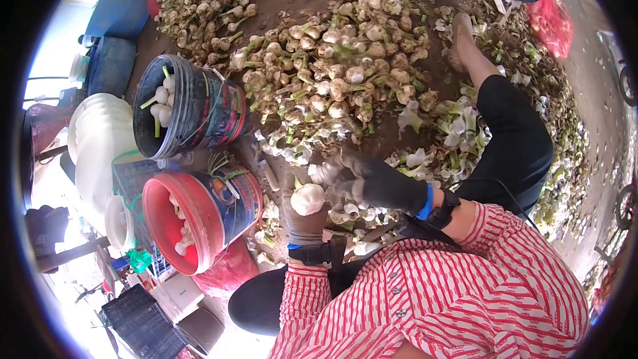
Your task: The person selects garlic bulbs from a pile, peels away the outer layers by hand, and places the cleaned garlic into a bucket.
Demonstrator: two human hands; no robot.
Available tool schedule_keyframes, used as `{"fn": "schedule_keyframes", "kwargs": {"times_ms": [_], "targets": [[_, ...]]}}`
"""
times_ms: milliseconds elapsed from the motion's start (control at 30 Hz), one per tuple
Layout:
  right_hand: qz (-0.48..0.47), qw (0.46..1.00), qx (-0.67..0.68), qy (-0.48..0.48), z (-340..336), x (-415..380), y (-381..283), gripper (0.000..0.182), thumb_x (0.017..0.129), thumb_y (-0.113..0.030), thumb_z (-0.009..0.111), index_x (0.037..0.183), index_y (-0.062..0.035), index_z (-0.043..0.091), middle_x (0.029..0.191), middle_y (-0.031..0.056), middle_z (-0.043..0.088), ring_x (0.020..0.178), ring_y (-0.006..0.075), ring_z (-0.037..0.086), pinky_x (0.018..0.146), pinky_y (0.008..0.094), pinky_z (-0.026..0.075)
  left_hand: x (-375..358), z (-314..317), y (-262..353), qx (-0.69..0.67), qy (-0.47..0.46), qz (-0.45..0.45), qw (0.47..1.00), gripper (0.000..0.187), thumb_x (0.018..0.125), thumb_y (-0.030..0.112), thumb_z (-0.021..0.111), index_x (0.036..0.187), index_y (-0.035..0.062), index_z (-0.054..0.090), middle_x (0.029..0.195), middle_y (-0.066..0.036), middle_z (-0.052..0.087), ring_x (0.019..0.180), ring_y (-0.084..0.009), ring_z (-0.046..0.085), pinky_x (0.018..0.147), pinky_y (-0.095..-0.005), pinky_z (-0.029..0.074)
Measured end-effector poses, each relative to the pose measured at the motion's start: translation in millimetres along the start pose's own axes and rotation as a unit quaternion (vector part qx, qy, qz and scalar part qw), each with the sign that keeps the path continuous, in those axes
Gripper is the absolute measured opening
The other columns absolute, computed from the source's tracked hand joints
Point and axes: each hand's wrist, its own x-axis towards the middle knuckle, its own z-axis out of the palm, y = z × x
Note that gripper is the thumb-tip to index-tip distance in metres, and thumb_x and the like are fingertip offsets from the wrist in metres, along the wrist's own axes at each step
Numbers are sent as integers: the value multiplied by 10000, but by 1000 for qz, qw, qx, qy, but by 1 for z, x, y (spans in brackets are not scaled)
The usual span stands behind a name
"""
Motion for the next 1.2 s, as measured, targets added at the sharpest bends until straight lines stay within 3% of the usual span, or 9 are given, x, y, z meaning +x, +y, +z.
{"fn": "schedule_keyframes", "kwargs": {"times_ms": [133, 300, 367, 500, 700, 833, 900, 967, 1200], "targets": [[-34, 908, -417, 13, -18, 10, 62, 385, 729, -118, 564, 1103, -31, 532, 1002, 129, 599, 879, 236, 591, 756, 334, 463, 3, 1, -1, 7, 11, -23, 1000, 304, 870, 374, 470, 947, 102, 581, 835, -93, 632, 741, -236, 611, 660, -394, 531], [8, 938, -201, -282, 4, -5, 36, 358, 734, -89, 576, 1082, -13, 540, 1008, 150, 584, 911, 250, 551, 819, 359, 432, 20, 8, 38, 122, 141, 98, 977, 316, 857, 382, 487, 970, 102, 580, 856, -38, 629, 760, -204, 622, 652, -339, 528], [8, 968, -223, -116, -48, 0, 52, 447, 739, -16, 532, 1184, -50, 502, 1038, 121, 581, 960, 251, 546, 820, 351, 421, 28, 11, 95, 64, 63, 150, 985, 307, 851, 313, 511, 1030, 65, 543, 939, -80, 613, 807, -198, 612, 668, -316, 525], [-74, 622, -661, 412, -217, 5, 69, 433, 717, -154, 575, 1119, 2, 525, 1135, 232, 504, 1090, 351, 460, 940, 433, 346, 12, 77, 155, -36, 29, 308, 950, 455, 903, 418, 414, 1101, 22, 517, 1030, -127, 597, 879, -207, 593, 701, -303, 518], [117, 548, -702, 439, -313, 6, 99, 349, 754, -158, 502, 1063, -17, 579, 1077, 190, 577, 985, 355, 543, 873, 416, 419, 39, 29, 62, 105, -22, 140, 984, 303, 906, 278, 455, 1084, 56, 557, 1008, -93, 595, 959, -224, 556, 801, -356, 454], [135, 664, -709, 195, -253, 17, 49, 282, 783, -169, 489, 995, -18, 598, 994, 172, 616, 888, 324, 594, 807, 383, 466, 29, 23, -14, 329, 42, 41, 942, 522, 864, 290, 560, 1289, 40, 388, 1262, -132, 448, 1081, -263, 495, 859, -378, 440], [2, 996, -6, 91, -194, 31, 33, 358, 844, -144, 504, 1173, -2, 484, 990, 109, 613, 856, 222, 615, 771, 331, 483, 31, 6, -38, 443, -5, 82, 893, 716, 795, 246, 645, 1364, 51, 257, 1376, -145, 309, 1143, -266, 451, 893, -375, 434], [-80, 870, -486, -6, -138, 20, -4, 352, 868, -168, 525, 1173, 2, 479, 969, 77, 601, 821, 144, 586, 760, 282, 474, 17, 16, -45, 516, -60, 104, 848, 876, 730, 222, 699, 1392, 21, 161, 1411, -167, 238, 1316, -251, 215, 1000, -344, 333], [-101, 980, -88, 148, -54, 23, 43, 285, 860, -187, 559, 1099, -33, 552, 1054, 57, 566, 868, 125, 534, 754, 291, 439, -11, 19, -33, 348, -78, 146, 923, 674, 648, -117, 664, 1253, 24, 402, 1188, -106, 496, 1071, -186, 500, 941, -290, 411]]}}
